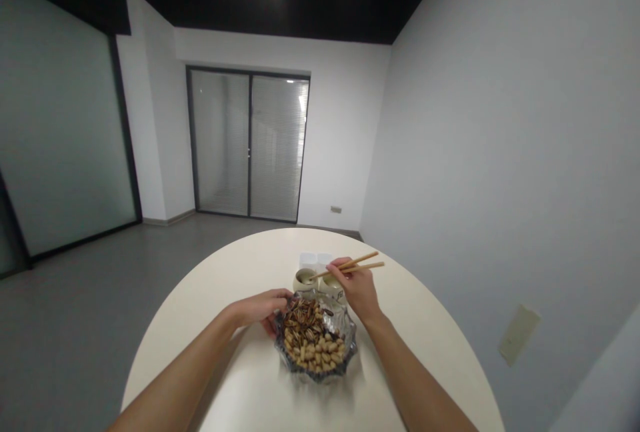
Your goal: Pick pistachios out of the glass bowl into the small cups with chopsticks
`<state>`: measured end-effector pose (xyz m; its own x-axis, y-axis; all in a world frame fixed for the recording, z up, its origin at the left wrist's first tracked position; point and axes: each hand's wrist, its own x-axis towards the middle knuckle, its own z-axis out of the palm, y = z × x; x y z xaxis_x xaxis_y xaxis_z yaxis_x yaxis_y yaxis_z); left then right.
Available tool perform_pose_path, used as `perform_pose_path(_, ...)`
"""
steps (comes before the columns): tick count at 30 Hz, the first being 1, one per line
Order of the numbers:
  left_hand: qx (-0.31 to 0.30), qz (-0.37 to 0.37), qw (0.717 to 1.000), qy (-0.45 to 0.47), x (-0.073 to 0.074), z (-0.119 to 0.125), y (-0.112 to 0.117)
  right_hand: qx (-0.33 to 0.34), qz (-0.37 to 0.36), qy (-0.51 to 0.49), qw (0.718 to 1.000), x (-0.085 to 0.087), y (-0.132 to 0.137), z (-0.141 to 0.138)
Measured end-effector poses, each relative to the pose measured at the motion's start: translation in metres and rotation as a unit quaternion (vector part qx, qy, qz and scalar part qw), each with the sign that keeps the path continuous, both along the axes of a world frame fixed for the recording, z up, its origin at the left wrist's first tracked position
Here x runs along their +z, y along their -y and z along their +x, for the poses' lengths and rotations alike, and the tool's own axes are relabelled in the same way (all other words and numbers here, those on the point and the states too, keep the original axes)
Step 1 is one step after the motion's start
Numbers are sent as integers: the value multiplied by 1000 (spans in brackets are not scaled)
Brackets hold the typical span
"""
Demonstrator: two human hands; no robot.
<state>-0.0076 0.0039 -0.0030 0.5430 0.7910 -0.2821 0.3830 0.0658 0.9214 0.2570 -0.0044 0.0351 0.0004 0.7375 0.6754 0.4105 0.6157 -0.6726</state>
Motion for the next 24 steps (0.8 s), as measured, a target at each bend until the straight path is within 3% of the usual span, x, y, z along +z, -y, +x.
perform_pose_path(3,4,3,1000,-4,-1,0,0,13,-6,28,1000,-5,1,0)
perform_pose_path(9,17,40,999,-23,-2,-1,-2,-16,-4,-29,999,8,13,20)
perform_pose_path(16,15,95,995,-19,-6,-1,-3,79,-110,-28,990,5,27,47)
perform_pose_path(24,31,127,991,-24,-6,1,-3,108,-169,4,980,-3,24,48)
